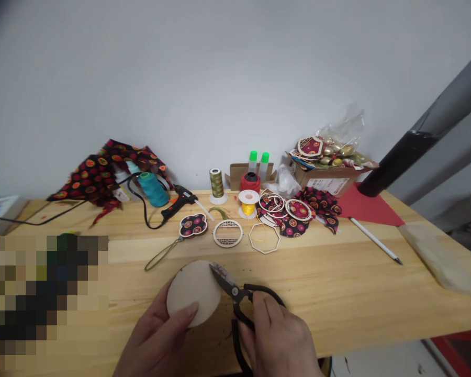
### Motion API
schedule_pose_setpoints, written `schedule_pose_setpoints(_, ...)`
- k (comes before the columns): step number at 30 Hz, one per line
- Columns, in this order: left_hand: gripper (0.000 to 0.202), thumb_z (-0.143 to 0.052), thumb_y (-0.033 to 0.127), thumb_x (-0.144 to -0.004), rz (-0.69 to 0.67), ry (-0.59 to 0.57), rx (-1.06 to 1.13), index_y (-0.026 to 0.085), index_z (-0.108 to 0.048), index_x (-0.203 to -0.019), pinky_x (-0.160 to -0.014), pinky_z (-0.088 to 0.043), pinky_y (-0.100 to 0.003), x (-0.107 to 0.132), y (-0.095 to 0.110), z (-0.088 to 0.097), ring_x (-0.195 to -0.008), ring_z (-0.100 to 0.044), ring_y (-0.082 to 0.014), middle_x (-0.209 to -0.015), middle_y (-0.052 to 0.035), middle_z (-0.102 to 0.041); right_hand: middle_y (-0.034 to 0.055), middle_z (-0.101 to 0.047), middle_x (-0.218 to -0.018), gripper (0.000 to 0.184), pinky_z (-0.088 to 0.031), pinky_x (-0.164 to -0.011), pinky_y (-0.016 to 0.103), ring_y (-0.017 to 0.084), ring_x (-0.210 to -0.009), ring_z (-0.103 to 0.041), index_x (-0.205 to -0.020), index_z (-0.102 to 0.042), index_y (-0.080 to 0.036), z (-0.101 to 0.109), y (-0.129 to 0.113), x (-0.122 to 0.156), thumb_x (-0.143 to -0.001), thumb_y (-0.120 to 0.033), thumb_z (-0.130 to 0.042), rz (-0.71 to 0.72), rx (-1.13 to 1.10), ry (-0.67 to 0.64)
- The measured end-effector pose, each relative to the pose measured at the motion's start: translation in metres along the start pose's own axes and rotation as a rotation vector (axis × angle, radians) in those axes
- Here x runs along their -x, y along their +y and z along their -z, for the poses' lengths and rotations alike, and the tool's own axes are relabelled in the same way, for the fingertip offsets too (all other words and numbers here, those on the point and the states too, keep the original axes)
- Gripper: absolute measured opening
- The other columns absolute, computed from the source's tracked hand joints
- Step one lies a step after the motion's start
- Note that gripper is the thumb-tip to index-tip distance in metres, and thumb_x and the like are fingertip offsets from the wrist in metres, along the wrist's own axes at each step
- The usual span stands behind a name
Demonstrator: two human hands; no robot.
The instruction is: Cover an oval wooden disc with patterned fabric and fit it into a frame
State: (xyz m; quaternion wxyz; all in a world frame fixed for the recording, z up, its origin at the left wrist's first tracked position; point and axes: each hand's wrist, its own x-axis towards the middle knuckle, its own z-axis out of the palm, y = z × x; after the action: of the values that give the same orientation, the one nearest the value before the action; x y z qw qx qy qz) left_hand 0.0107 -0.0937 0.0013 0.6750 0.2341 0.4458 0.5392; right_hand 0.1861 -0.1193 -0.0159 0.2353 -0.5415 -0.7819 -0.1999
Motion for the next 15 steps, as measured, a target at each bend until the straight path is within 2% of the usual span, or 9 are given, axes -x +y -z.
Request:
schedule_pose_setpoints(7, 0.057, -0.071, 0.023, -0.068, 0.001, 0.013, -0.022, 0.020, -0.056, -0.123, -0.100, -0.039, -0.039, 0.002, 0.002, -0.005, -0.108, -0.059, -0.0279, -0.109, -0.0073, -0.070, 0.0064, -0.068, -0.060, 0.040, -0.046, -0.034, 0.023, 0.016, -0.042, -0.064, -0.088, -0.053, -0.012, -0.003, -0.011, -0.001, -0.097, -0.033, -0.020, -0.070, -0.035, 0.028)
schedule_pose_setpoints(12, 0.058, -0.071, 0.024, -0.069, -0.005, 0.010, -0.012, 0.020, -0.054, -0.124, -0.099, -0.040, -0.037, 0.002, 0.001, -0.006, -0.108, -0.059, -0.0269, -0.110, -0.0071, -0.069, 0.0057, -0.067, -0.057, 0.042, -0.046, -0.035, 0.024, 0.017, -0.042, -0.064, -0.085, -0.056, -0.012, -0.006, -0.016, -0.003, -0.097, -0.033, -0.022, -0.107, -0.116, 0.003)
schedule_pose_setpoints(15, 0.063, -0.071, 0.023, -0.068, 0.005, 0.018, -0.008, 0.021, -0.051, -0.127, -0.099, -0.040, -0.036, 0.002, 0.001, -0.006, -0.110, -0.057, -0.0269, -0.114, -0.0072, -0.068, 0.0050, -0.067, -0.057, 0.040, -0.047, -0.037, 0.026, 0.018, -0.044, -0.064, -0.084, -0.058, -0.014, -0.007, -0.012, -0.003, -0.095, -0.034, -0.025, -0.179, -0.194, -0.045)
